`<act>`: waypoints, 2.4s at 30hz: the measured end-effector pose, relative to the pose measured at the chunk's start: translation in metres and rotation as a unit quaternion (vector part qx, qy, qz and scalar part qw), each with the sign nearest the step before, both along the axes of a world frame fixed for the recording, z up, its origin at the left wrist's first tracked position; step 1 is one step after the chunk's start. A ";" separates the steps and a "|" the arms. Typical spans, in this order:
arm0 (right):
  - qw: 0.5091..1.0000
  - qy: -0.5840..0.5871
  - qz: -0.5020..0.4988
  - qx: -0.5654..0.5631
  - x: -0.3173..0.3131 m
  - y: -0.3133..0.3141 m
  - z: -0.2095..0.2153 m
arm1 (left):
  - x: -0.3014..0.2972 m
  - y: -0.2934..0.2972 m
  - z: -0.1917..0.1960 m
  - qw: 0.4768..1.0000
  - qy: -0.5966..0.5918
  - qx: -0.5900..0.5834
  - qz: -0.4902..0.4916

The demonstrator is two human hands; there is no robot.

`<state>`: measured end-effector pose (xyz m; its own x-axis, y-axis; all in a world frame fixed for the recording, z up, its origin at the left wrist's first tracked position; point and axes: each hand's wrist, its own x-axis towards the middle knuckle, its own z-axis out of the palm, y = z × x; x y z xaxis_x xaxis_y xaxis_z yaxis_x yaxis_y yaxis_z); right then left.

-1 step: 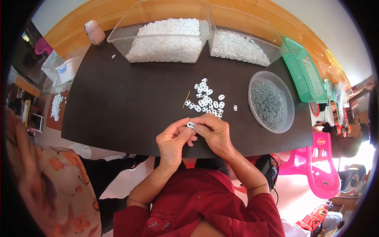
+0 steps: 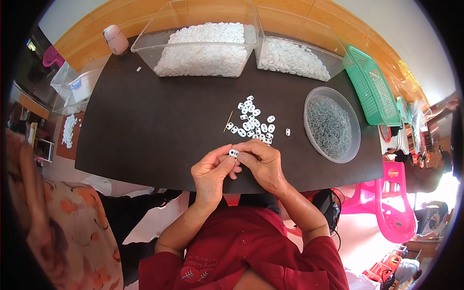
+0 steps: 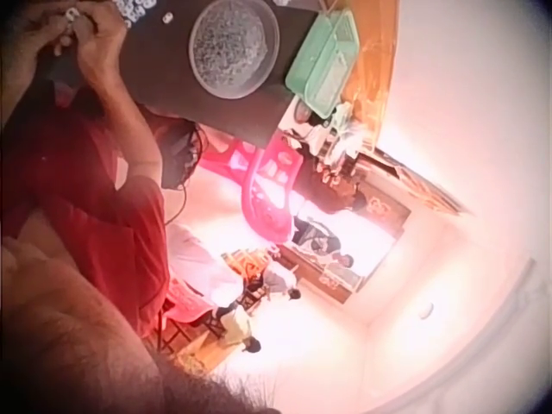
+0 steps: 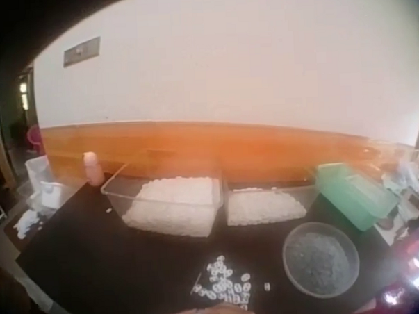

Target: Manually assembling small plastic components by inserting small metal pins or springs into them at a workshop table.

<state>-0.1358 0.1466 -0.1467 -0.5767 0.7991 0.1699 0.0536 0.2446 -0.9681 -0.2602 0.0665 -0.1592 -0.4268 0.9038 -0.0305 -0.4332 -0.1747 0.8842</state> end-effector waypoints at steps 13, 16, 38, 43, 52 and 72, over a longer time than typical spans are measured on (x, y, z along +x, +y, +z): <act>0.982 0.021 -0.022 0.184 -0.006 -0.004 0.002 | -0.002 -0.002 0.008 0.999 -0.031 -0.008 0.015; 0.962 0.031 -0.056 0.264 -0.009 -0.006 0.002 | 0.000 -0.003 0.008 0.999 -0.019 -0.011 0.036; 0.948 0.067 -0.082 0.298 -0.013 -0.017 0.004 | 0.002 -0.010 0.003 0.968 0.212 0.079 0.108; 0.943 0.078 -0.091 0.312 -0.016 -0.020 0.003 | 0.003 -0.011 0.002 0.968 0.212 0.078 0.111; 0.911 0.083 -0.099 0.391 -0.024 -0.021 -0.005 | 0.007 -0.010 0.001 0.981 0.121 0.090 0.120; 0.922 0.089 -0.107 0.361 -0.027 -0.028 -0.004 | 0.004 -0.012 -0.004 0.969 0.174 0.118 0.129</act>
<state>-0.1633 0.1189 -0.1510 -0.3311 0.5323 0.7791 0.0307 0.8313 -0.5550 -0.2565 0.0544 -0.1630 -0.5861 0.7302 0.3511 -0.0304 -0.4528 0.8911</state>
